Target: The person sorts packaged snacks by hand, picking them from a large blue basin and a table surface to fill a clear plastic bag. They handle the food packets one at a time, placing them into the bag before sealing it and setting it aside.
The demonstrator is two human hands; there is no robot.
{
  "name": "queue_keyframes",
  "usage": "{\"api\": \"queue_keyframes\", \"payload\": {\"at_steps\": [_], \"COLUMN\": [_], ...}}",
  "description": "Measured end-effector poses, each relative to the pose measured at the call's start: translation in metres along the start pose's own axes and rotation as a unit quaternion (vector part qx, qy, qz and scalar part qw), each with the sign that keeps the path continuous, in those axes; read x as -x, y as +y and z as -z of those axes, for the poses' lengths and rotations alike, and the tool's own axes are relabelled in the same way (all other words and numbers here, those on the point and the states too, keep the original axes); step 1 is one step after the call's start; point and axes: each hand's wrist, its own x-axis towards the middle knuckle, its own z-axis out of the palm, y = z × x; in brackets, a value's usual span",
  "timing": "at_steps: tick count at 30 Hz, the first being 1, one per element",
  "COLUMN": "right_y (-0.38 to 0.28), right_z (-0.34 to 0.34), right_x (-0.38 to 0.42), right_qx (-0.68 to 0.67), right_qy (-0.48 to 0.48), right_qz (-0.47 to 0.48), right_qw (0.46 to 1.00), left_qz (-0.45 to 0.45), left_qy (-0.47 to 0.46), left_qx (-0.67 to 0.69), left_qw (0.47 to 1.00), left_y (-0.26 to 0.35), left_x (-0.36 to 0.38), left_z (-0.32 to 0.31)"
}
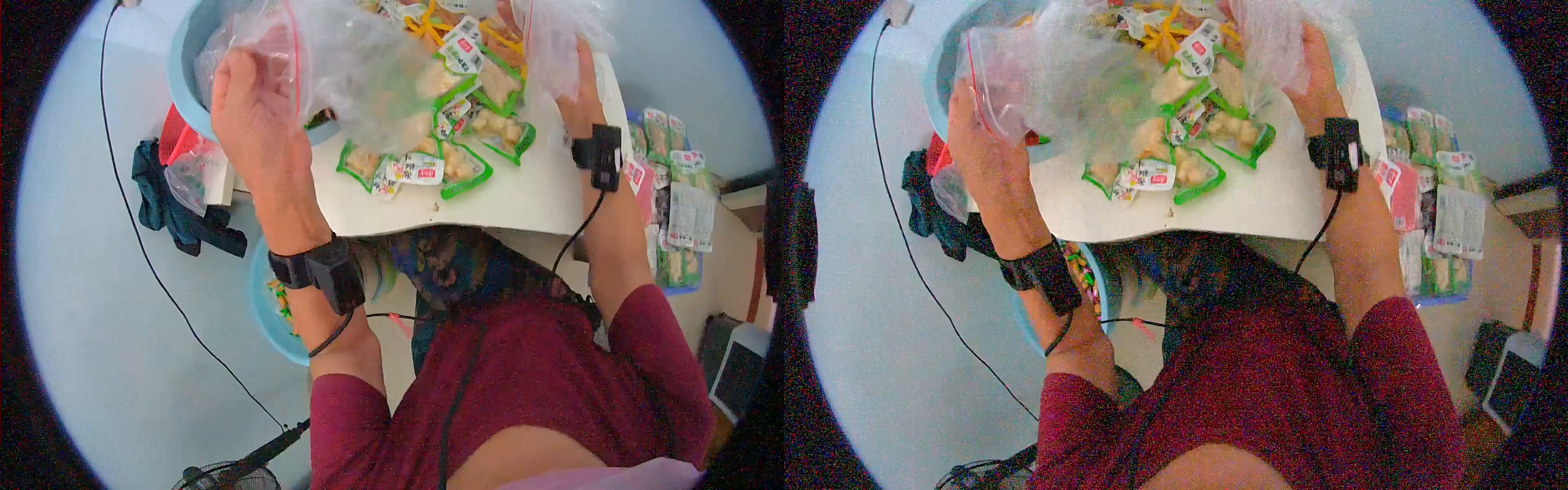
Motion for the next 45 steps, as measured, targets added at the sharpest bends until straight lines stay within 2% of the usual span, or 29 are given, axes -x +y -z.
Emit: {"api": "queue_keyframes", "payload": {"at_steps": [1,3,6,7,10,13,15,16,17,18,19,21,22,23,25,28,29,32,34,35,38,41,44,45], "right_y": [0.002,0.005,0.005,0.005,0.011,0.015,0.014,0.014,0.013,0.014,0.015,0.017,0.016,0.014,0.007,0.018,0.017,0.017,0.022,0.020,0.019,0.026,0.023,0.025], "right_z": [-0.002,-0.009,-0.011,-0.008,0.010,0.026,0.035,0.034,0.032,0.021,0.004,-0.026,-0.022,-0.018,0.016,0.018,0.020,0.015,-0.006,0.005,0.029,0.021,0.022,0.009], "right_x": [0.002,0.018,0.045,0.051,0.059,0.054,0.054,0.054,0.055,0.055,0.047,0.036,0.035,0.034,0.028,0.025,0.024,0.022,0.019,0.021,0.022,0.022,0.020,0.019], "right_qx": [0.021,0.171,0.445,0.497,0.597,0.662,0.690,0.688,0.670,0.638,0.559,0.387,0.335,0.281,0.257,0.326,0.324,0.310,0.284,0.257,0.208,0.221,0.245,0.262], "right_qy": [0.011,0.067,0.110,0.109,0.101,0.085,0.072,0.071,0.075,0.079,0.105,0.154,0.178,0.204,0.254,0.294,0.279,0.255,0.263,0.261,0.266,0.289,0.300,0.300], "right_qz": [0.004,0.049,0.082,0.079,0.068,0.064,0.066,0.066,0.067,0.069,0.061,0.041,0.025,0.013,-0.024,-0.020,-0.020,-0.014,0.002,-0.002,-0.007,-0.018,-0.051,-0.044], "right_qw": [1.000,0.982,0.885,0.857,0.793,0.742,0.717,0.719,0.736,0.763,0.820,0.908,0.925,0.938,0.932,0.898,0.904,0.916,0.922,0.930,0.941,0.931,0.921,0.916], "left_qz": [-0.001,-0.010,0.006,-0.006,-0.016,-0.029,-0.181,-0.252,-0.268,-0.284,-0.299,-0.282,-0.270,-0.252,-0.224,-0.163,-0.138,-0.100,-0.089,-0.083,-0.090,-0.146,-0.085,-0.124], "left_qy": [-0.010,-0.033,-0.062,-0.095,-0.172,-0.247,-0.245,-0.242,-0.219,-0.195,-0.170,-0.113,-0.083,-0.094,-0.061,-0.047,-0.050,-0.070,-0.067,-0.068,-0.135,-0.235,-0.228,-0.219], "left_qx": [-0.015,-0.051,-0.114,-0.118,-0.104,-0.239,-0.333,-0.375,-0.419,-0.463,-0.505,-0.651,-0.716,-0.720,-0.738,-0.774,-0.787,-0.752,-0.701,-0.674,-0.682,-0.700,-0.715,-0.706], "left_qw": [1.000,0.998,0.992,0.988,0.979,0.939,0.893,0.859,0.839,0.817,0.792,0.695,0.639,0.639,0.633,0.610,0.600,0.648,0.705,0.731,0.713,0.658,0.656,0.662], "left_y": [-0.002,-0.010,-0.032,-0.047,-0.070,-0.074,-0.070,-0.067,-0.066,-0.065,-0.060,-0.044,-0.036,-0.045,-0.057,-0.056,-0.055,-0.060,-0.057,-0.057,-0.056,-0.075,-0.064,-0.066], "left_x": [-0.001,-0.003,0.007,0.012,0.032,0.031,0.019,0.014,0.009,0.003,-0.003,-0.005,-0.008,-0.018,-0.033,-0.056,-0.064,-0.090,-0.096,-0.098,-0.103,-0.115,-0.102,-0.098], "left_z": [-0.010,-0.033,-0.074,-0.083,-0.108,-0.105,-0.095,-0.087,-0.077,-0.065,-0.057,-0.048,-0.043,-0.027,-0.010,0.001,0.005,0.017,0.019,0.018,0.016,0.017,-0.008,-0.008]}}
